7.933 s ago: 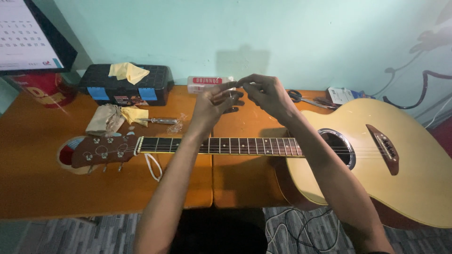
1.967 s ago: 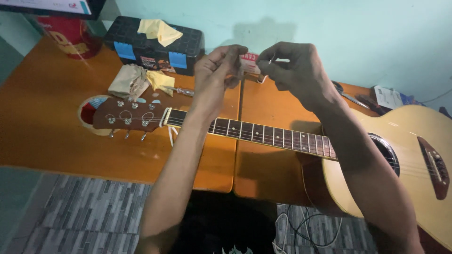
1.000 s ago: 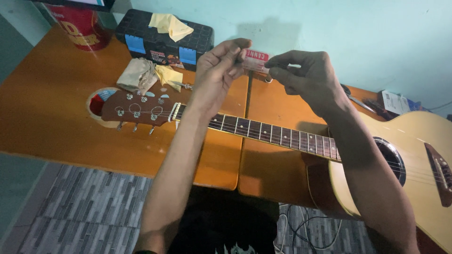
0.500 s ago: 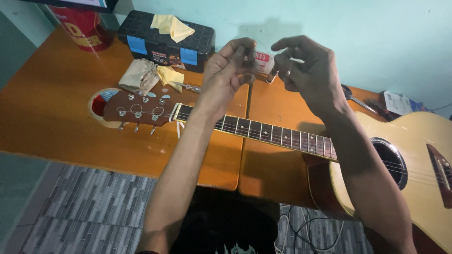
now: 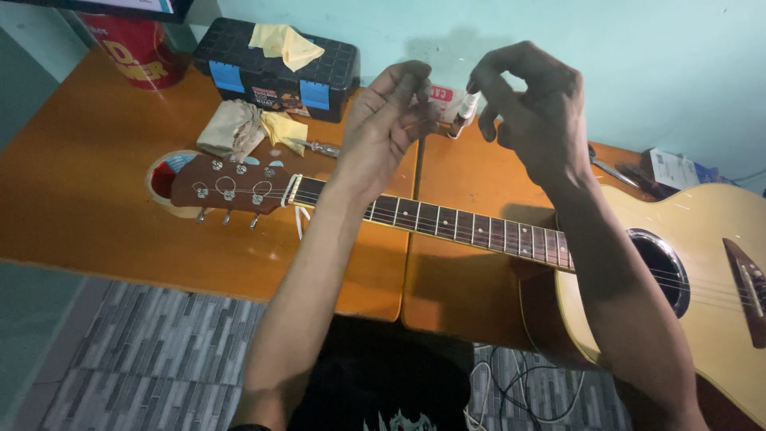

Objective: The person changes the strings on an acoustic guitar. They remove old strings from the headstock, wind new strings onto the tuning pegs, and pluck the strings to test them.

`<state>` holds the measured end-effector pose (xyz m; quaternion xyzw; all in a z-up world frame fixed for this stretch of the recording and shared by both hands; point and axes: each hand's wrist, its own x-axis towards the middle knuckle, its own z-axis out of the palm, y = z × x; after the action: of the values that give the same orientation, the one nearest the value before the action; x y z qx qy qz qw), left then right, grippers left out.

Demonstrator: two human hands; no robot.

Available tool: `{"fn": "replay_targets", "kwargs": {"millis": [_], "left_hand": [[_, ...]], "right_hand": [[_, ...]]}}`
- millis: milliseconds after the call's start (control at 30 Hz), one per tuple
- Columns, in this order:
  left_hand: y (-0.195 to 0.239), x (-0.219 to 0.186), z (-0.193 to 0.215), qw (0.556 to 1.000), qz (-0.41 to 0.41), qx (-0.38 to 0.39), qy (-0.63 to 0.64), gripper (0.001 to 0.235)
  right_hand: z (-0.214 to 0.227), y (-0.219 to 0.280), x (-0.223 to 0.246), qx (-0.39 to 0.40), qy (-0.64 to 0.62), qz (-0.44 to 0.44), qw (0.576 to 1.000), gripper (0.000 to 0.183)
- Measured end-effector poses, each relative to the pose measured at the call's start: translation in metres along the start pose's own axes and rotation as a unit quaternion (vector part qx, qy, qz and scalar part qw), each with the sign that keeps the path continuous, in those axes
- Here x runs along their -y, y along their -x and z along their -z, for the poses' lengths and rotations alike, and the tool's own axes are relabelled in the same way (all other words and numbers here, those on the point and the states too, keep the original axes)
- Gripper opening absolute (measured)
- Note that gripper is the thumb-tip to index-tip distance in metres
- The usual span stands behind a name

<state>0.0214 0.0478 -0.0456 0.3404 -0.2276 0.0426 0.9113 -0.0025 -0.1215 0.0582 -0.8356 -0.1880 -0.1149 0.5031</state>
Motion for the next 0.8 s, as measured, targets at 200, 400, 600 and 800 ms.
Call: {"fn": "replay_targets", "kwargs": {"millis": [200, 400, 600, 800], "left_hand": [[-0.002, -0.009, 0.011, 1.000, -0.015, -0.012, 0.009, 0.020], [-0.003, -0.014, 0.011, 0.999, -0.014, -0.031, 0.010, 0.018], [-0.002, -0.014, 0.010, 0.999, -0.014, -0.040, 0.025, 0.019], [-0.002, -0.012, 0.012, 0.998, -0.005, -0.054, 0.020, 0.022]], "right_hand": [[0.000, -0.002, -0.010, 0.032, 0.010, -0.021, 0.999, 0.008], [0.002, -0.006, -0.018, 0.070, -0.043, -0.035, 0.996, 0.007], [0.005, -0.006, -0.018, 0.085, -0.072, 0.042, 0.993, 0.020], [0.007, -0.005, -0.020, 0.057, -0.081, 0.087, 0.991, 0.015]]}}
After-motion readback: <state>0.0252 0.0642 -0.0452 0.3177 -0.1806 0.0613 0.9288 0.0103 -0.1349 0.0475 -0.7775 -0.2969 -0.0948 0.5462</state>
